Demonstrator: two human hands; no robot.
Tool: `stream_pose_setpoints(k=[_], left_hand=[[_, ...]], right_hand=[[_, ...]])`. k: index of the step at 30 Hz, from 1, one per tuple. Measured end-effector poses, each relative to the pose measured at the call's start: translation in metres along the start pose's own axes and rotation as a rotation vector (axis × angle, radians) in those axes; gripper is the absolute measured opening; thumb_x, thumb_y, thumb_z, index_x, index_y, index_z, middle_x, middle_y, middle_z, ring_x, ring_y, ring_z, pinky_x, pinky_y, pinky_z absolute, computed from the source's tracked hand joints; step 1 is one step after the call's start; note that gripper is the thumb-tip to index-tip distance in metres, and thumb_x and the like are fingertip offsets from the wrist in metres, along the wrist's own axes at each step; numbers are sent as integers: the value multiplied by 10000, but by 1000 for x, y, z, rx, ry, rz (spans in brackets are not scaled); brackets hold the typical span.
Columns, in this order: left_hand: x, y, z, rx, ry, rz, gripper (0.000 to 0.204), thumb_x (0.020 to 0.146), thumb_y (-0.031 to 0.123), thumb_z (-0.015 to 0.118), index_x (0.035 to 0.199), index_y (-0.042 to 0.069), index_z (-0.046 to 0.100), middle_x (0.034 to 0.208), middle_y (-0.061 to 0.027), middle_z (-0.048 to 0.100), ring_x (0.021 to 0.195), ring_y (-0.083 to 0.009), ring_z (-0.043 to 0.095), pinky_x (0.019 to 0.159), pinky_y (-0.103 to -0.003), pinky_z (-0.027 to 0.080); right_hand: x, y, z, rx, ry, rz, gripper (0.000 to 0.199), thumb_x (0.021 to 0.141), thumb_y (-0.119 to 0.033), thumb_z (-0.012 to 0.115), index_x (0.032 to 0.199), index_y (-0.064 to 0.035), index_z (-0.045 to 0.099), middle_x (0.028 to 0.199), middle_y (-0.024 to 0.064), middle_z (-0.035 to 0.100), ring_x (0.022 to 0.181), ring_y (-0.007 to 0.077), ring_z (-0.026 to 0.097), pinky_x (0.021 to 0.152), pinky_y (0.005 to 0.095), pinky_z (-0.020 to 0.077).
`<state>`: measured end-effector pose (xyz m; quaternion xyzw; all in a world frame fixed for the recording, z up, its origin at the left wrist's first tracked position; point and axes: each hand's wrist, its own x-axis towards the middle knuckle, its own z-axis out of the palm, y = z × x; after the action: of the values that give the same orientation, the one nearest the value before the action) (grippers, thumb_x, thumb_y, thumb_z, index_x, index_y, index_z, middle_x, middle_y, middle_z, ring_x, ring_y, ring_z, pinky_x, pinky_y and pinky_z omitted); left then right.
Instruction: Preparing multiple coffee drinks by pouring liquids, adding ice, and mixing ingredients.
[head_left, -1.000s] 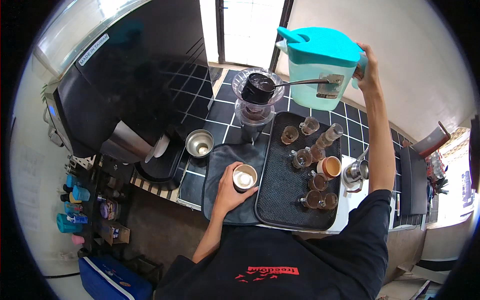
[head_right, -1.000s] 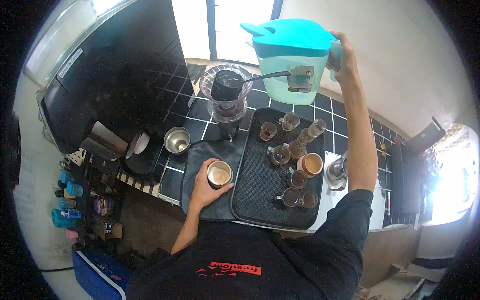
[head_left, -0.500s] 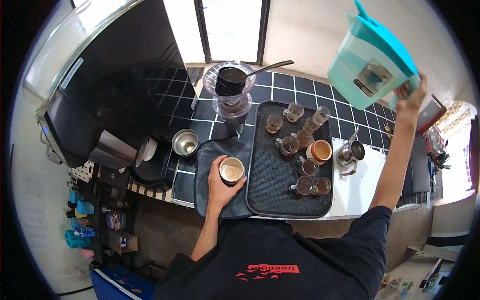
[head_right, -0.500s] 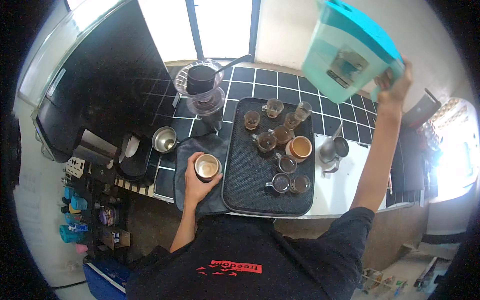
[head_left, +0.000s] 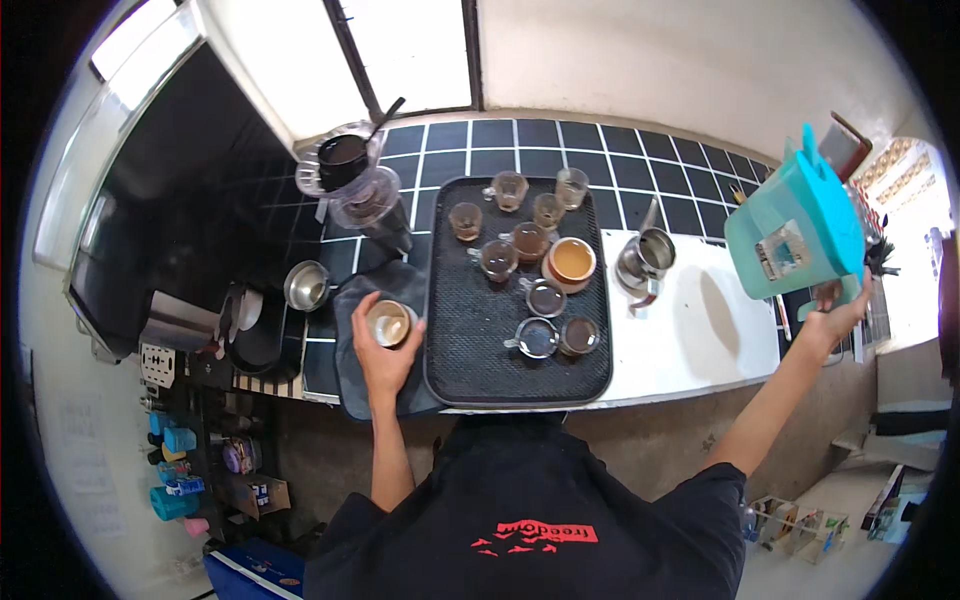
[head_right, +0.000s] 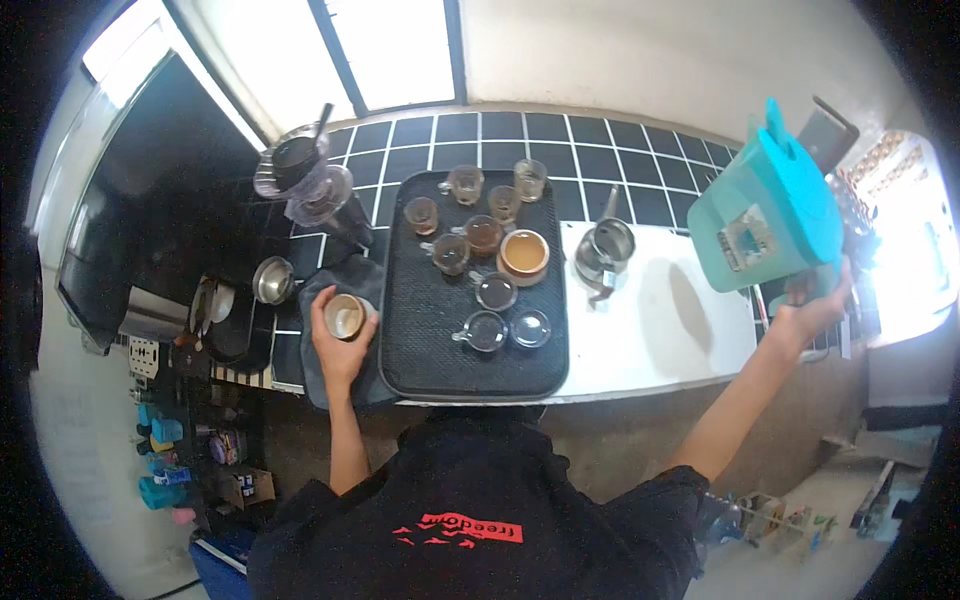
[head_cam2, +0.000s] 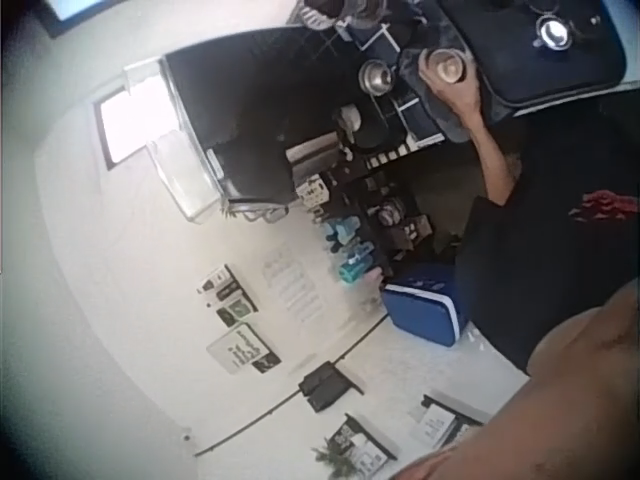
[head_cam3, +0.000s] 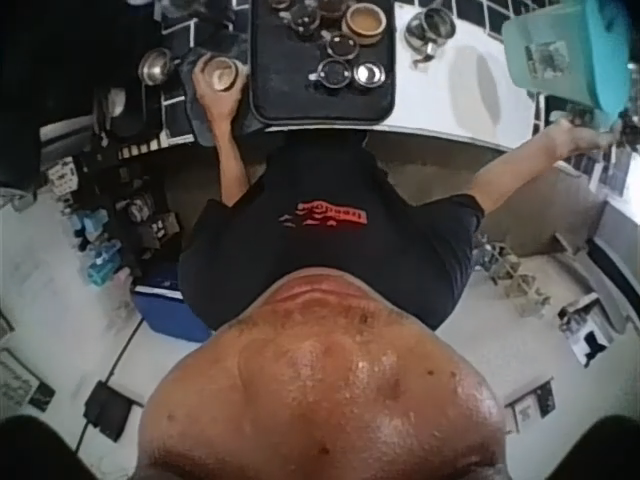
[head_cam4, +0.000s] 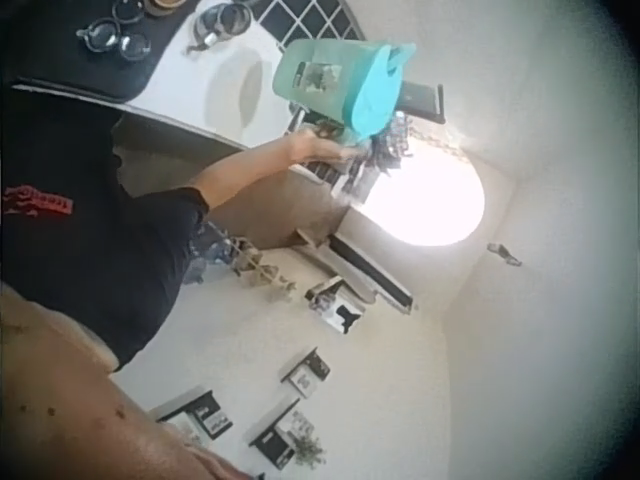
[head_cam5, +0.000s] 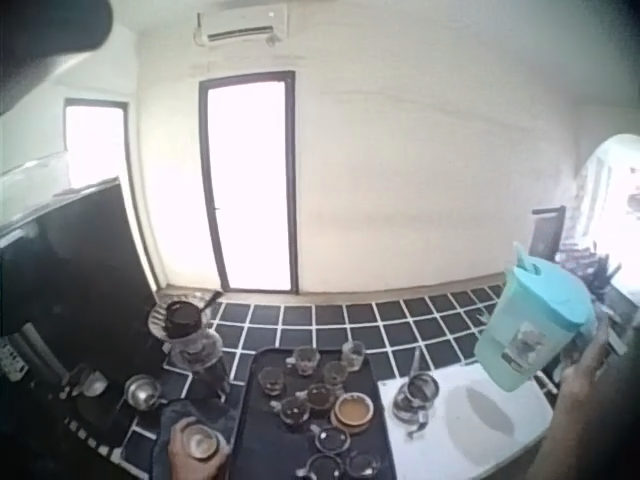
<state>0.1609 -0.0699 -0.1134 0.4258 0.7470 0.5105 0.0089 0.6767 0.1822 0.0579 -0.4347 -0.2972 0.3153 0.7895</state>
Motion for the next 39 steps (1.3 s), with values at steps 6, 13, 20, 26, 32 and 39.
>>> stream_pose_setpoints(k=[6,13,20,26,32,39], left_hand=[[1,-2,10,121,97,-28,535,683,111,817,1146,0,573,1106,-148,618,1025,-304,612,908,-378,471],[-2,-10,17,179,167,-26,515,698,126,808,1145,7,580,1095,-135,646,1037,-269,629,929,-366,470],[-6,-15,15,84,177,-61,599,671,145,840,1186,22,559,1086,-122,641,999,-238,628,895,-345,483],[-9,2,11,75,176,-99,697,656,176,862,1240,22,515,1146,-143,601,1075,-272,594,935,-360,459],[3,25,-25,94,109,-56,681,709,161,838,1284,19,503,1265,-152,529,1205,-284,523,1034,-368,399],[75,68,-74,-312,143,221,405,843,74,716,1215,7,571,1174,-97,602,1141,-212,565,1016,-331,407]], right_hand=[[-7,50,-42,48,55,61,385,918,-367,580,716,-39,575,502,15,420,352,96,327,341,246,282],[15,95,-68,69,3,93,416,926,-368,566,708,-13,550,522,23,417,367,99,338,352,257,262],[13,140,-57,-7,69,106,442,912,-389,591,733,16,589,566,39,484,404,99,381,373,248,263],[2,128,-47,-304,135,-79,452,935,-348,574,763,68,623,656,87,566,551,168,509,510,320,414],[-12,103,-32,-546,284,-518,239,925,-158,614,967,77,626,926,131,648,797,208,604,739,332,490],[-138,56,84,-263,-431,-490,103,918,-58,599,951,34,634,878,65,637,781,134,589,726,276,485]])
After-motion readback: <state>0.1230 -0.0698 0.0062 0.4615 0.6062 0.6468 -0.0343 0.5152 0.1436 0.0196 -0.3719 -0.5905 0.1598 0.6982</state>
